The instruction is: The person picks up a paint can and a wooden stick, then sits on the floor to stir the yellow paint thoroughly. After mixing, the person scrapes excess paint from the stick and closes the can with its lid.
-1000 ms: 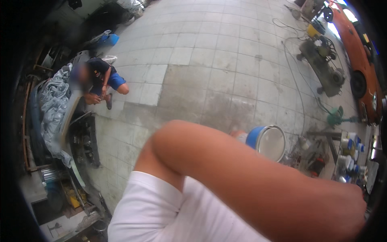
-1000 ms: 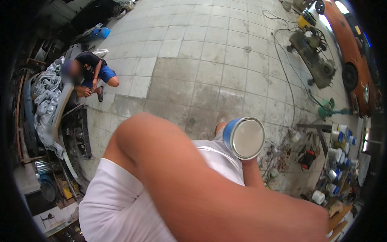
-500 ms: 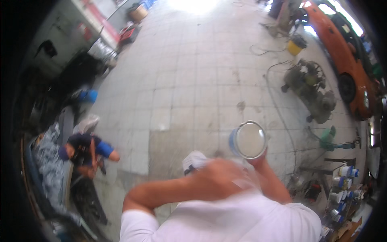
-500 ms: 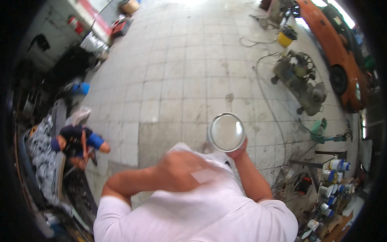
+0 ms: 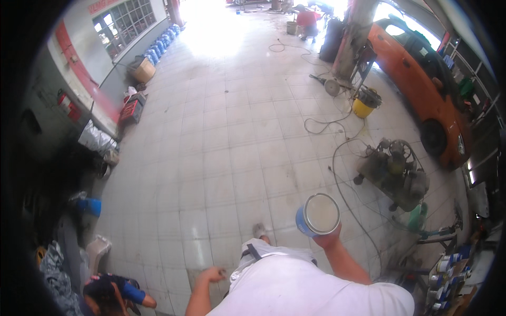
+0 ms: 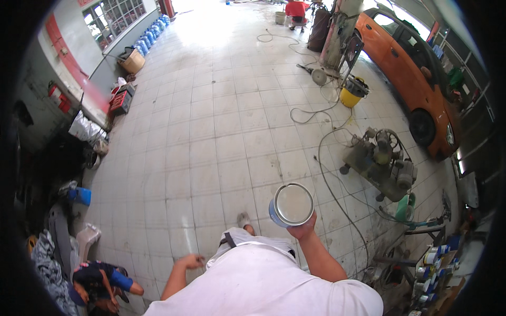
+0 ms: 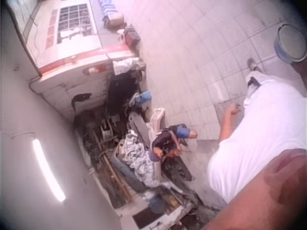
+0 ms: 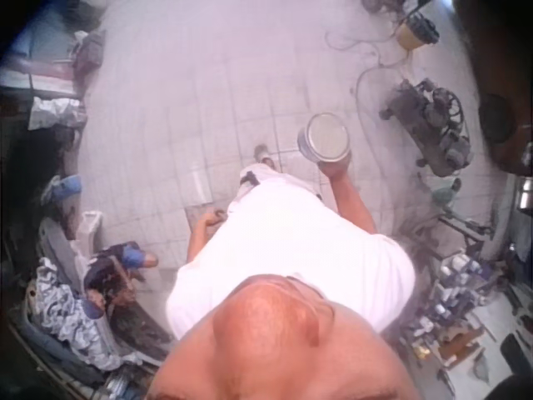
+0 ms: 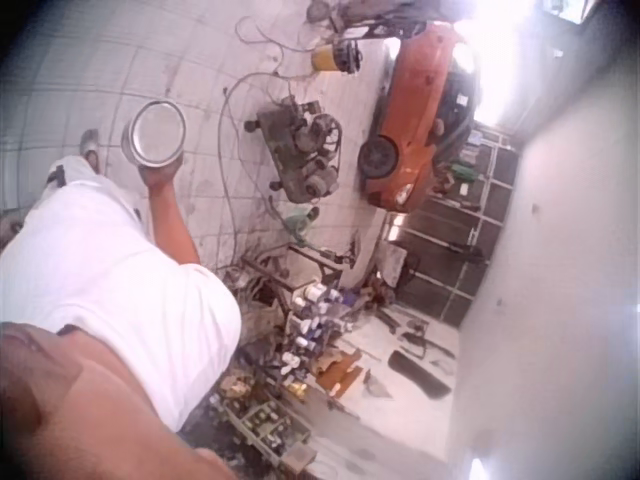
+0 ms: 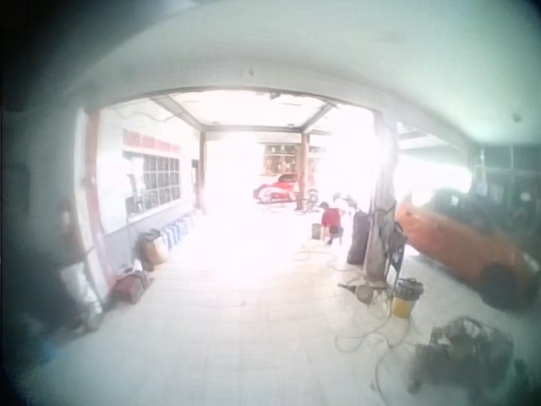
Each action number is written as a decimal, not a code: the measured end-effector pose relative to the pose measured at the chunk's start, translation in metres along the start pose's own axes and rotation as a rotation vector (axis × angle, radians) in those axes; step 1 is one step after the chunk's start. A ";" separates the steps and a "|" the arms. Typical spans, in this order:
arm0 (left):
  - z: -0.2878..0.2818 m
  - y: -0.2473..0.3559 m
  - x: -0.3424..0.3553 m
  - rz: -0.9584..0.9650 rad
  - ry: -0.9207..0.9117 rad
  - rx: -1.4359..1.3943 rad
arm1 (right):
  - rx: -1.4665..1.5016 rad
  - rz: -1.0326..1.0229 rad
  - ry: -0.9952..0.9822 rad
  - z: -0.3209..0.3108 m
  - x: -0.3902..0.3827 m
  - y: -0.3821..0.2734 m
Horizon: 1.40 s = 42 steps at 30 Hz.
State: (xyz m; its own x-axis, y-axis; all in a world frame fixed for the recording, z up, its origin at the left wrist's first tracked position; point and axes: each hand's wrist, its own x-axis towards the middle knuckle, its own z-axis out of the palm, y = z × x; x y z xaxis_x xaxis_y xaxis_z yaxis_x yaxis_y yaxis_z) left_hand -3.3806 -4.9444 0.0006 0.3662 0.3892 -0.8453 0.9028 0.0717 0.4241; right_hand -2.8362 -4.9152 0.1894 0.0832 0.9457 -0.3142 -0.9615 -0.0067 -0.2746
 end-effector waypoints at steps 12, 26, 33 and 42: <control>-0.719 0.364 0.130 0.660 0.845 -0.028 | -0.393 -0.232 -0.058 0.138 0.379 -0.004; -0.709 -0.077 0.323 -0.932 0.134 -0.418 | 0.025 0.239 -0.354 0.364 1.000 0.002; -0.974 -0.062 0.512 -0.663 0.135 -0.388 | 0.046 0.148 -0.295 0.444 1.253 0.045; -1.687 0.055 0.667 -0.111 1.129 -0.215 | -0.030 0.072 -0.278 0.580 1.488 0.098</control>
State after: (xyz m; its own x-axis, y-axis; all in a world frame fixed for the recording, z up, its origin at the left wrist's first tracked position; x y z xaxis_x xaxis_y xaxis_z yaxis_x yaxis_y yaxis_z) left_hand -3.4672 -3.1317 0.0091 -0.2216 0.9627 -0.1554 0.8205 0.2702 0.5038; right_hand -2.9585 -3.3198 0.2220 -0.0643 0.9952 -0.0738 -0.9538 -0.0830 -0.2886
